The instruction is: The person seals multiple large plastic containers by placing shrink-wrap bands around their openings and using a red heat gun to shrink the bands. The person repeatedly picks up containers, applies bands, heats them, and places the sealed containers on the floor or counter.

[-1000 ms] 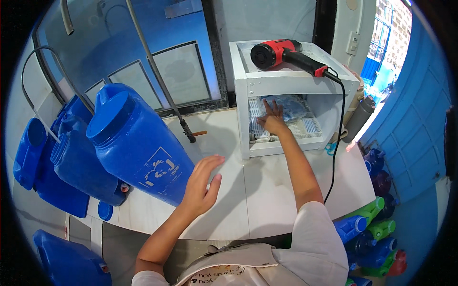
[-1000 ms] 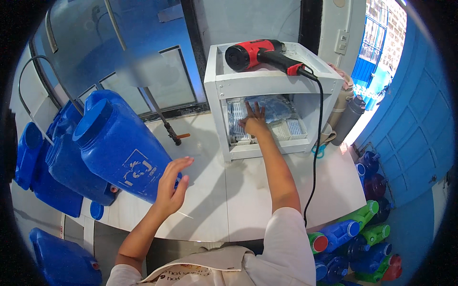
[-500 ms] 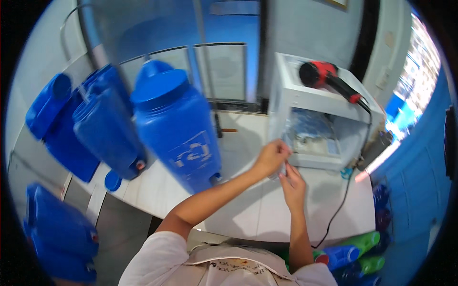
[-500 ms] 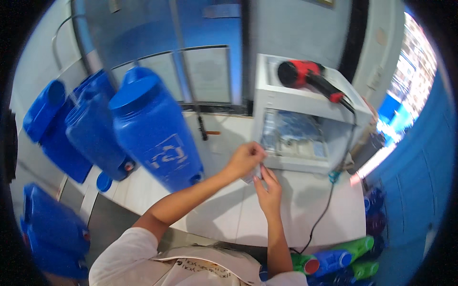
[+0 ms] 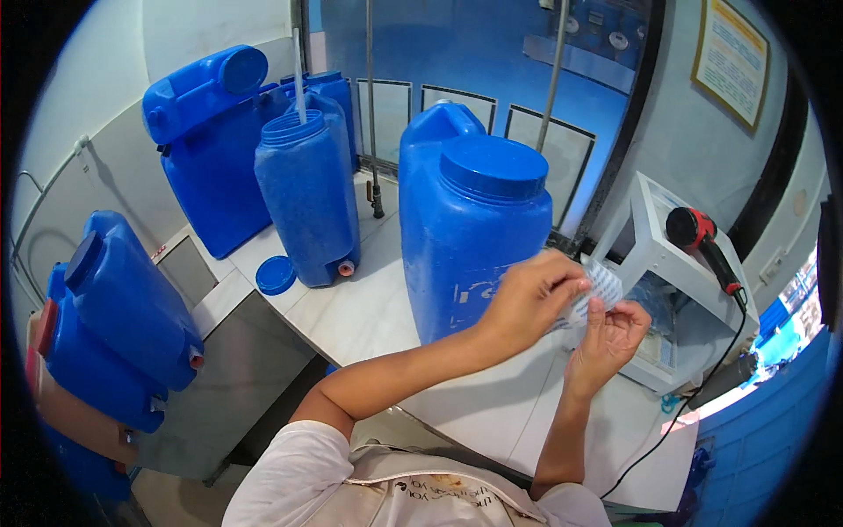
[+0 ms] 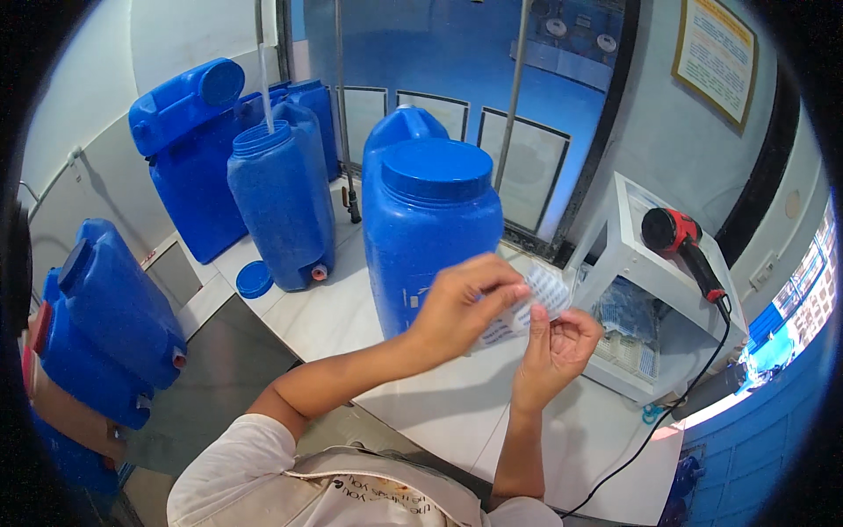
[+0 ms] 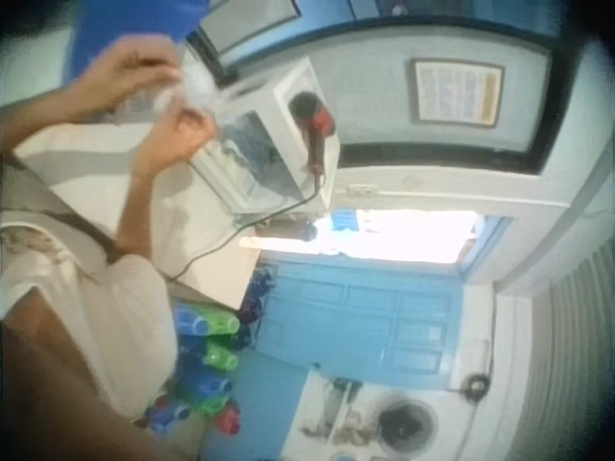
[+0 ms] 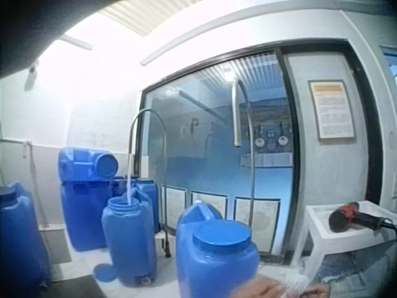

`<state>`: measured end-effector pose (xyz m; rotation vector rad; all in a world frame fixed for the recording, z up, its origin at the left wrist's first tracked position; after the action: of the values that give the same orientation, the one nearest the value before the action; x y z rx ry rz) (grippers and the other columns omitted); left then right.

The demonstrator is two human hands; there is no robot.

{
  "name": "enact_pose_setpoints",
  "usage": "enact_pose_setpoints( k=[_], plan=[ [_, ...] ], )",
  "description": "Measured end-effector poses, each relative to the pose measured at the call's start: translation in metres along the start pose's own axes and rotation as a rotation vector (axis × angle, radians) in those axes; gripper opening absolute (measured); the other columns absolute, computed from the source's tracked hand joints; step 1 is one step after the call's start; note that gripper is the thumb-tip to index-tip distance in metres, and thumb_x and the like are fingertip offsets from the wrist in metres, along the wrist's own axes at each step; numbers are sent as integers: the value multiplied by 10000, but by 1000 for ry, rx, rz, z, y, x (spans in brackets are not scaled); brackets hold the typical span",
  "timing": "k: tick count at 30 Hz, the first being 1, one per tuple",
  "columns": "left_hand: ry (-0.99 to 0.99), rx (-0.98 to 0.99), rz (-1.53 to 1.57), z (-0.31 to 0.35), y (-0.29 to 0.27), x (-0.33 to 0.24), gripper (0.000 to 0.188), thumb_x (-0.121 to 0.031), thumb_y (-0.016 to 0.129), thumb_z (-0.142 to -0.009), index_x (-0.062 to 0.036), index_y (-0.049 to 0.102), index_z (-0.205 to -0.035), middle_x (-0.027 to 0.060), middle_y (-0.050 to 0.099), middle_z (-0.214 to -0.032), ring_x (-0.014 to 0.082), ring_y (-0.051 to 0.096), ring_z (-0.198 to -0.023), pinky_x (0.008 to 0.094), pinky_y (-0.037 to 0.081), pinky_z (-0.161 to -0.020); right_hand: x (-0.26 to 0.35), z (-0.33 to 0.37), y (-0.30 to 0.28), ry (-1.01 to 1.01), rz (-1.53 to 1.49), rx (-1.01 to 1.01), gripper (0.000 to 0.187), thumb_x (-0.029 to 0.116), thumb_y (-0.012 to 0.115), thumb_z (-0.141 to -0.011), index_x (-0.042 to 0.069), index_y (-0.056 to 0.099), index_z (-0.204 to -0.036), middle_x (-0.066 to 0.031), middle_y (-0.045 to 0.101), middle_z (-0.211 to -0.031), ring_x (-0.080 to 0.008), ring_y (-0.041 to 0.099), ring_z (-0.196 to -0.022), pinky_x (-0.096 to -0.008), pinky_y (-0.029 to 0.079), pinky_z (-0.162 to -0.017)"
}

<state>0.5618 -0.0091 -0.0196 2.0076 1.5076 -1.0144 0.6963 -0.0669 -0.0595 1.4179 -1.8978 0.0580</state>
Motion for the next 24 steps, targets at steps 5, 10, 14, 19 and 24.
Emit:
enact_pose_setpoints(
  k=[5,10,14,19,24],
  plan=[
    [-124,-36,439,-12,-65,-13,134,-80,595,-851,-11,588,-965,34,608,-866,67,546,-769,211,450,-673,39,-15,41,-310,337,155,140,-47,597,-811,15,552,-928,-85,449,-1062,-130,480,-879,-219,404,-746],
    [-122,-73,746,-27,-119,-13,155,-75,570,-860,-41,549,-1010,53,610,-925,115,601,-810,240,500,-727,67,-41,84,-571,600,350,354,-136,522,-732,48,588,-1027,-112,448,-1153,-172,515,-854,-259,440,-697],
    [-149,-262,606,-51,-157,6,193,-118,596,-852,-30,534,-1012,43,606,-823,68,567,-613,182,505,-576,34,-81,136,-261,615,604,373,-85,456,-732,63,597,-1044,-73,468,-1153,-191,562,-808,-265,455,-681],
    [-226,-311,445,-64,-172,34,220,-111,622,-834,-22,540,-1017,37,598,-897,85,563,-751,210,494,-695,-14,-115,159,-93,669,787,380,13,407,-762,44,590,-1094,-84,487,-1174,-228,545,-957,-326,432,-835],
    [-37,-468,-24,-64,-180,21,274,-97,578,-854,13,543,-1102,80,608,-939,151,579,-844,274,462,-802,-37,-120,164,-1,613,821,350,65,419,-833,21,568,-1146,-96,480,-1203,-216,485,-1092,-295,369,-929]
  ],
)
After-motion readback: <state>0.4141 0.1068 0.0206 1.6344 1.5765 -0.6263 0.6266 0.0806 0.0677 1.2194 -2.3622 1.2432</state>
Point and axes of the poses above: each hand's wrist, its own z-axis away from the middle knuckle, its own y-axis out of the palm, x = y × z, the point moved 8 cm from there along -z, towards the middle knuckle
